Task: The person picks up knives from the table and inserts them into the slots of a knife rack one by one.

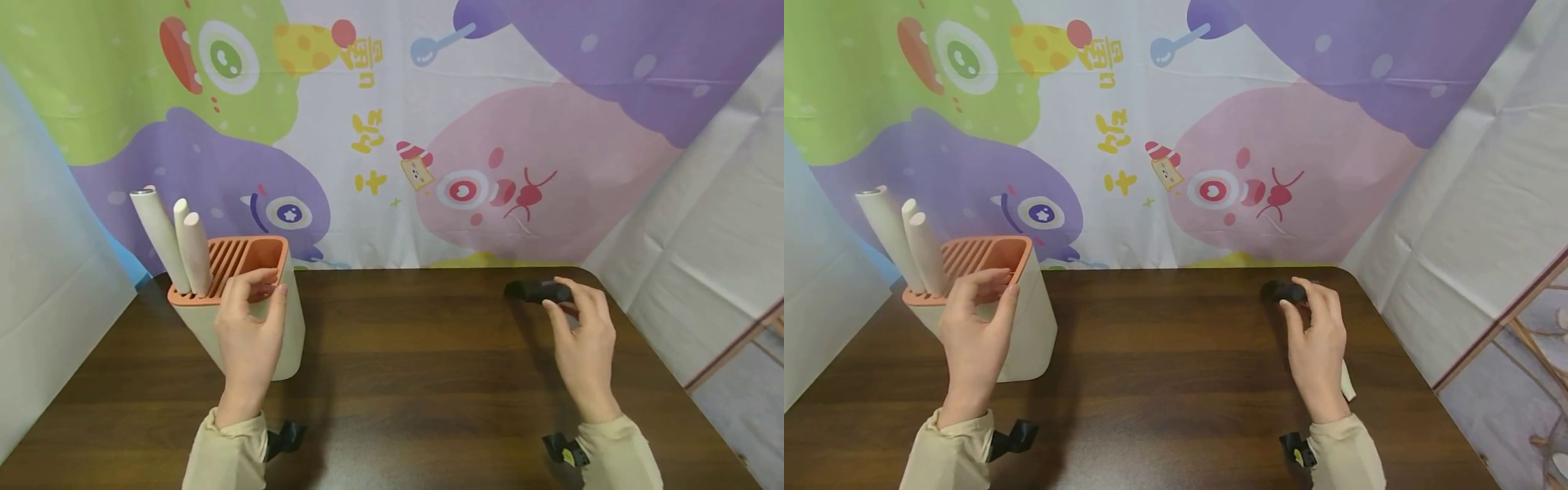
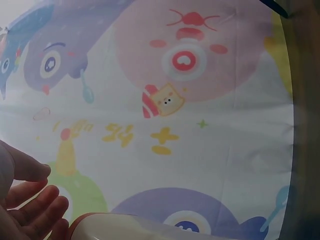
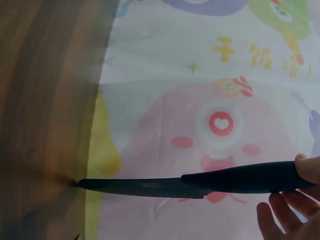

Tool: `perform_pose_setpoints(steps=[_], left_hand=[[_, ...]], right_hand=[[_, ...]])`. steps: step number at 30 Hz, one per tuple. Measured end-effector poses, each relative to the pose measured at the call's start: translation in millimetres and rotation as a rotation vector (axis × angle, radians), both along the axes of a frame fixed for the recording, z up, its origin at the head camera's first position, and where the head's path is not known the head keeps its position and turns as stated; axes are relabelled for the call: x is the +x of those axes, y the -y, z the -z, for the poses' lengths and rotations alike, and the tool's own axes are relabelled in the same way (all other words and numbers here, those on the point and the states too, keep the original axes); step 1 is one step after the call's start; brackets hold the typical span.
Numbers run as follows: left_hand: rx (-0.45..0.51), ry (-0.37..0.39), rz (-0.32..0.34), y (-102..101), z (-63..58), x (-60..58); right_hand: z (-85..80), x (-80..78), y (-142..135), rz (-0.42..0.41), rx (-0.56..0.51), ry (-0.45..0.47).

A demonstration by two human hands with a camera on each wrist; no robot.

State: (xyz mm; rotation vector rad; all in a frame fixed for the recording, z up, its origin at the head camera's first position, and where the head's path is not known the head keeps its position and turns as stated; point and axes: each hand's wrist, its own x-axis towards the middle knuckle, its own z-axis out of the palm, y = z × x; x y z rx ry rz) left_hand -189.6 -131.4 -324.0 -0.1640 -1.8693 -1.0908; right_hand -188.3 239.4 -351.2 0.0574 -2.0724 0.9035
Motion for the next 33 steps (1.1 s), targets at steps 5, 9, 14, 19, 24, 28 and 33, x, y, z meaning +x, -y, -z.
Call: perform_pose_setpoints(steps=[5, 9, 14, 19, 24, 28, 33], left_hand=[[-0.020, 0.022, 0.007, -0.8, -1.0, 1.8], [-0.039, 0.026, 0.031, -2.9, -2.8, 4.4], [-0.046, 0.008, 0.050, -7.5, -1.8, 3.2], [-0.048, 0.020, 0.077, -11.0, -0.9, 3.8], [-0.061, 0.028, 0.095, -13.3, 0.0, 3.6], [-0.086, 0.053, 0.101, -15.9, 0.9, 2.3], [-0.116, 0.076, 0.108, -19.6, 1.5, 1.5]], right_hand=[[-4.4, -3.1, 5.9, -0.037, -0.007, -0.010], [-7.8, -5.1, 11.0, -0.063, -0.014, -0.032], [-11.8, -6.2, 18.7, -0.087, -0.039, -0.040], [-15.3, -6.4, 26.6, -0.127, -0.066, -0.055], [-20.2, -6.9, 33.4, -0.144, -0.082, -0.078], [-24.5, -6.8, 39.2, -0.147, -0.077, -0.106], [-29.9, -4.5, 46.7, -0.166, -0.075, -0.140]])
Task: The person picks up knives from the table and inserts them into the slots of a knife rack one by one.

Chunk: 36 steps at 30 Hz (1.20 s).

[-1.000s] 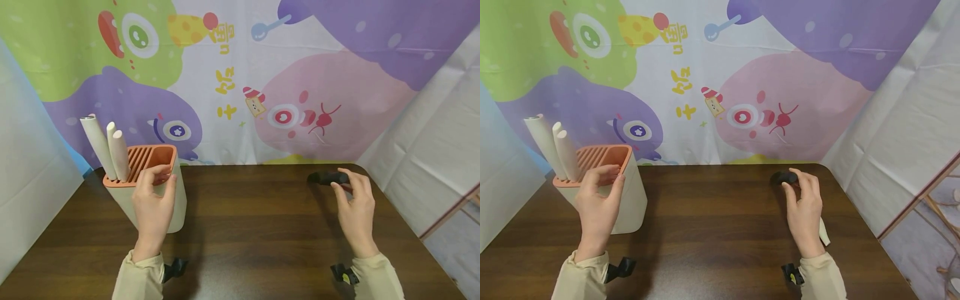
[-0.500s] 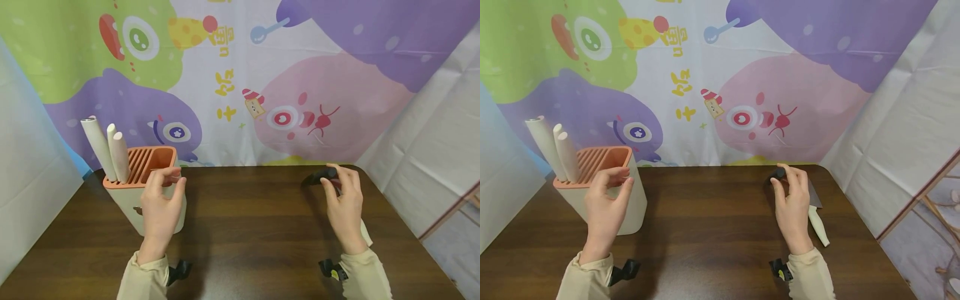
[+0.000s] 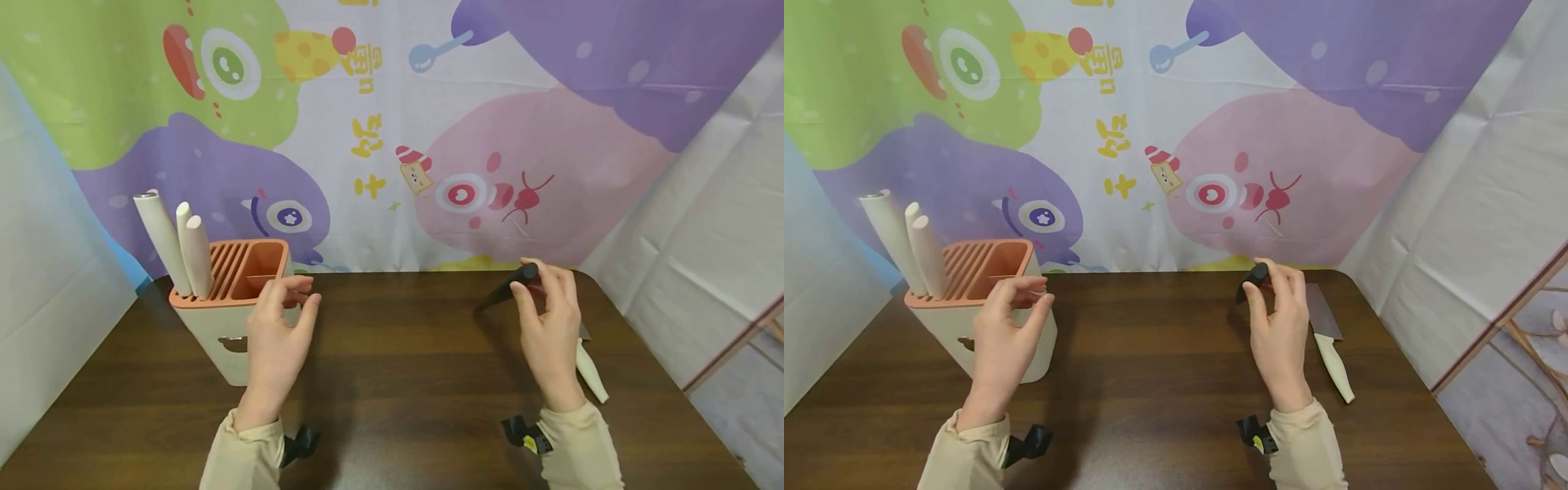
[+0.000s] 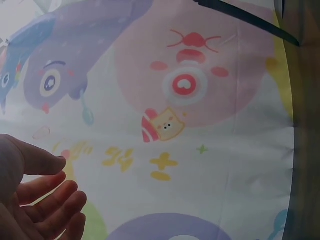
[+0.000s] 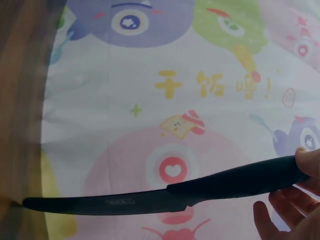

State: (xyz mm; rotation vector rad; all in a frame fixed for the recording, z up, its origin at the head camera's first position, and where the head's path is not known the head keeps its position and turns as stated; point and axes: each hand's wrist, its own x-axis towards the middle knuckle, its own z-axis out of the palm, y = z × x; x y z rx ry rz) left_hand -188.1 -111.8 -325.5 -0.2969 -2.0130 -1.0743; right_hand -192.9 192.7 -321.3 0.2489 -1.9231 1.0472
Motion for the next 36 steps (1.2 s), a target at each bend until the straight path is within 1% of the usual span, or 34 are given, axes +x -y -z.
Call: perform_pose_setpoints(steps=[6, 10, 14, 17, 24, 30, 36], left_hand=[[-0.015, 0.003, 0.016, -3.8, 0.9, -0.8], [-0.032, 0.001, 0.012, -6.6, 2.0, -1.5], [-0.037, 0.036, 0.030, -9.9, 3.3, -2.6], [-0.032, 0.077, 0.056, -12.9, 3.9, -3.0], [-0.013, 0.122, 0.117, -22.0, 2.9, -1.2], [-0.009, 0.164, 0.175, -30.8, 4.9, -0.5], [-0.008, 0.179, 0.251, -40.8, 3.6, -0.9]], right_hand=[[-6.0, 2.0, 7.0, -0.045, -0.017, 0.007], [-10.4, 3.4, 11.8, -0.078, -0.021, 0.005], [-15.1, 4.3, 15.7, -0.130, -0.022, 0.028], [-18.3, 4.3, 18.4, -0.183, -0.038, 0.049], [-26.2, 5.3, 27.0, -0.328, -0.087, 0.071], [-30.8, 7.9, 37.0, -0.396, -0.107, 0.092], [-35.3, 9.0, 46.9, -0.445, -0.133, 0.092]])
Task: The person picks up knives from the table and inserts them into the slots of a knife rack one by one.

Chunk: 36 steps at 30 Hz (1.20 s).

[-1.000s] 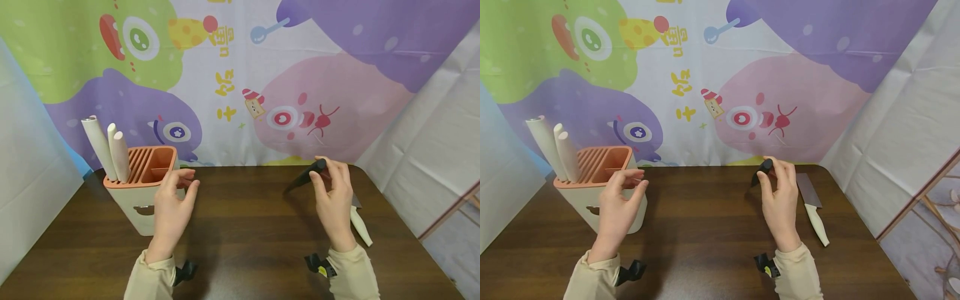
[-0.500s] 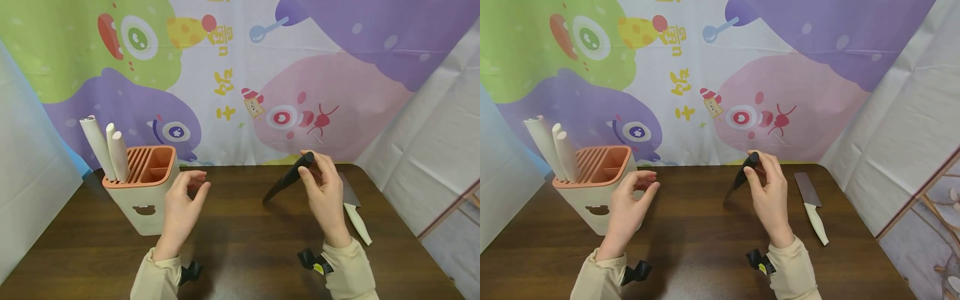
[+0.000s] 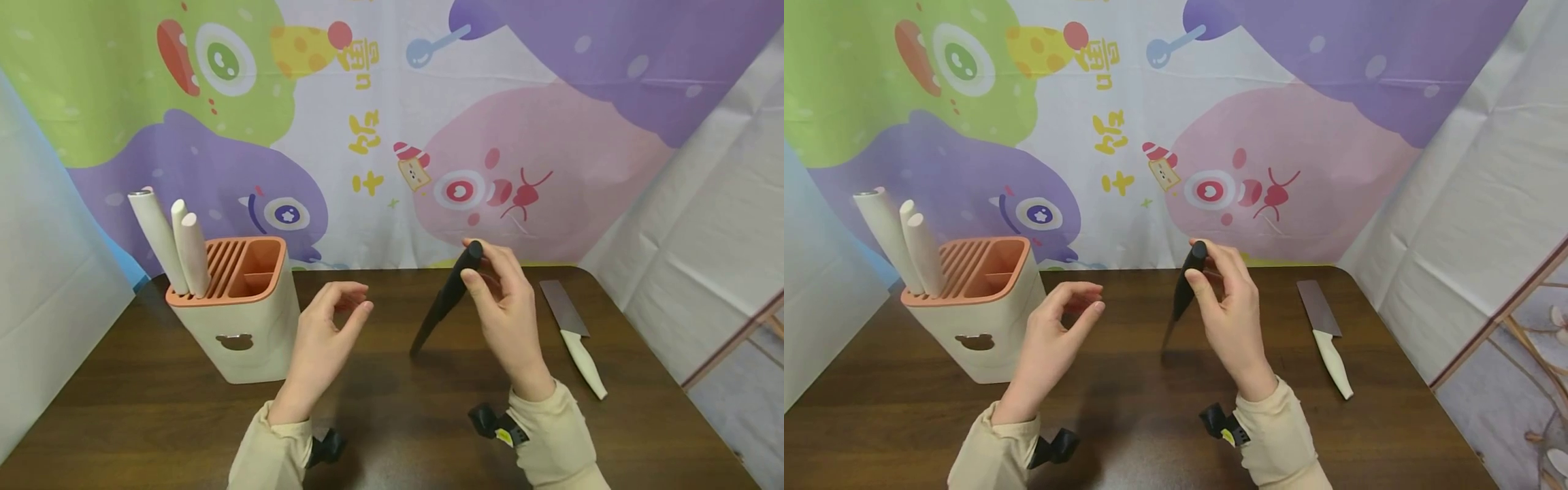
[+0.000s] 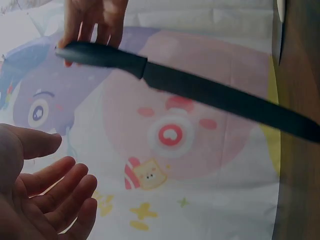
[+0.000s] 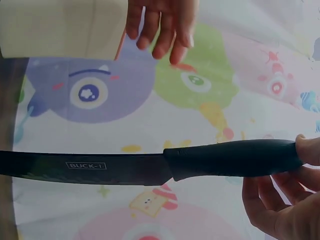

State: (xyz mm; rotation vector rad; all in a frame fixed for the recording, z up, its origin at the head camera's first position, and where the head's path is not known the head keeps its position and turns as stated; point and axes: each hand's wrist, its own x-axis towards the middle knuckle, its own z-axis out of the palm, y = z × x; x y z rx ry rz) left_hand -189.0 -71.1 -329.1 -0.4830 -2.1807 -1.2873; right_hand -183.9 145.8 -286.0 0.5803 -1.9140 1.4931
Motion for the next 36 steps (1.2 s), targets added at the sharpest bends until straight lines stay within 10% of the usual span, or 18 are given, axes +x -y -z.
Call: perform_pose_setpoints(steps=[20, 36], left_hand=[[-0.003, -0.009, 0.235, -39.3, -10.4, 9.5], [0.002, -0.043, 0.240, -45.4, -8.4, 13.6]], right_hand=[[-8.2, 1.1, 26.5, -0.074, 0.027, -0.061], [-8.7, 6.1, 28.8, -0.054, 0.057, -0.076]])
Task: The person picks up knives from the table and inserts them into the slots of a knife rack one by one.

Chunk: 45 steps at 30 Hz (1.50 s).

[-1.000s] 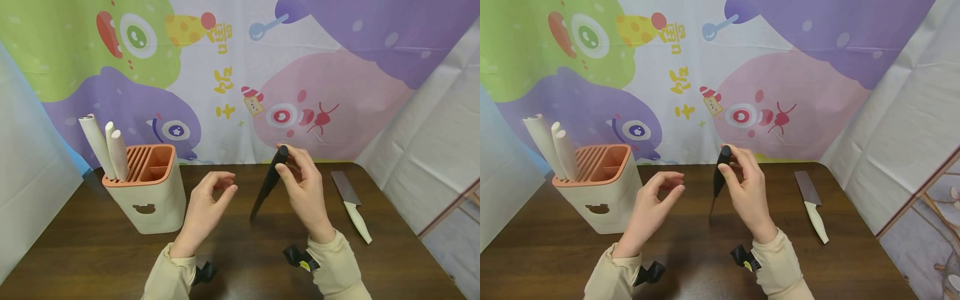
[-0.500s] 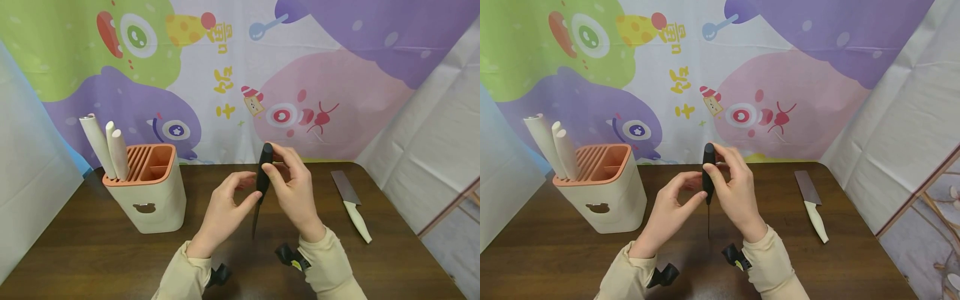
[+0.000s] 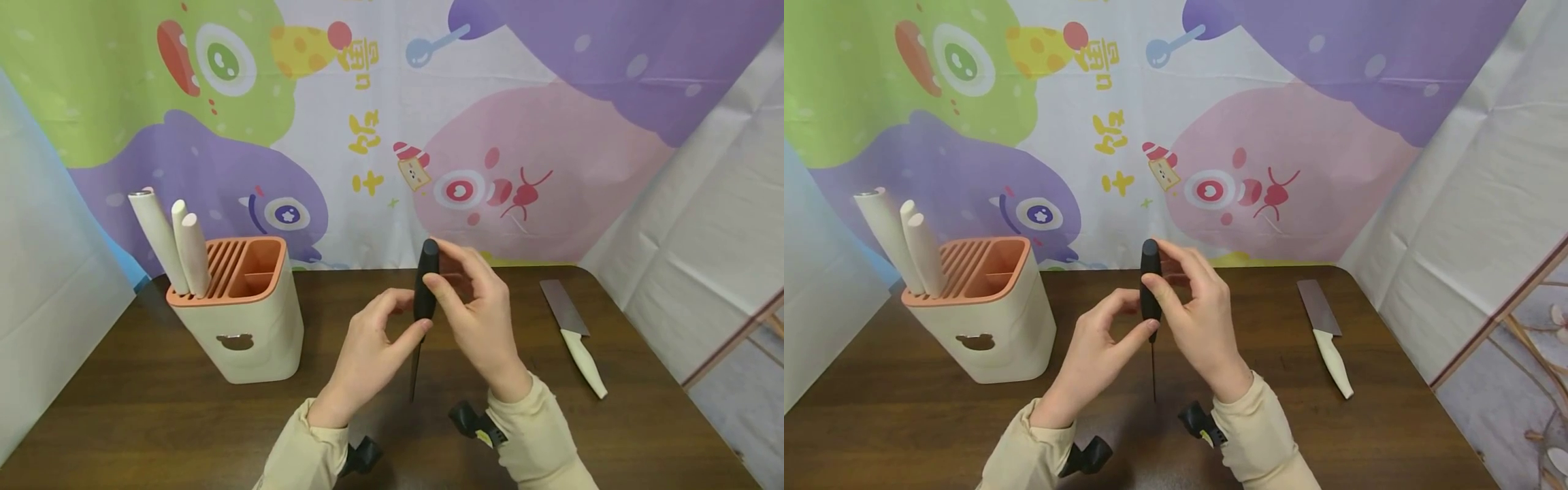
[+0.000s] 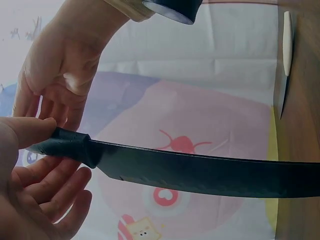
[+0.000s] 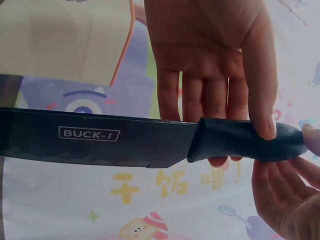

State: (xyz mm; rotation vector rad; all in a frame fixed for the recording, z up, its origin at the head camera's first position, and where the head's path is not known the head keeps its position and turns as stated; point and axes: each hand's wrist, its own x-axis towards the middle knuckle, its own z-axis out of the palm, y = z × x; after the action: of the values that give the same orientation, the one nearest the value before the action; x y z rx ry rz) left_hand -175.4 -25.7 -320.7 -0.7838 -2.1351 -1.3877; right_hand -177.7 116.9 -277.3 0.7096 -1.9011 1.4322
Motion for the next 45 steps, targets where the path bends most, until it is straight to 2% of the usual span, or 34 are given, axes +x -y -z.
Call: perform_pose_setpoints(steps=[8, 17, 23, 28, 34, 45], left_hand=[[0.021, 0.015, 0.021, 0.3, 0.6, -0.4], [0.032, 0.015, 0.020, 1.9, 0.7, 0.4], [0.061, 0.036, 0.003, 3.0, 0.4, 1.8], [0.118, 0.048, -0.014, 3.7, 0.5, 3.1], [0.161, 0.014, -0.011, 5.6, 1.9, 2.4], [0.157, 0.006, -0.021, 14.0, -3.6, 4.1]], right_hand=[[0.4, 0.2, -2.7, -0.003, -0.003, 0.002], [5.7, 0.1, -11.5, -0.012, -0.020, 0.022], [12.4, -0.1, -22.3, 0.014, -0.019, 0.032], [23.0, -0.4, -34.6, 0.072, 0.011, 0.043], [35.4, -1.3, -54.9, 0.116, 0.048, 0.079], [47.3, 2.4, -97.4, 0.250, 0.098, 0.139]])
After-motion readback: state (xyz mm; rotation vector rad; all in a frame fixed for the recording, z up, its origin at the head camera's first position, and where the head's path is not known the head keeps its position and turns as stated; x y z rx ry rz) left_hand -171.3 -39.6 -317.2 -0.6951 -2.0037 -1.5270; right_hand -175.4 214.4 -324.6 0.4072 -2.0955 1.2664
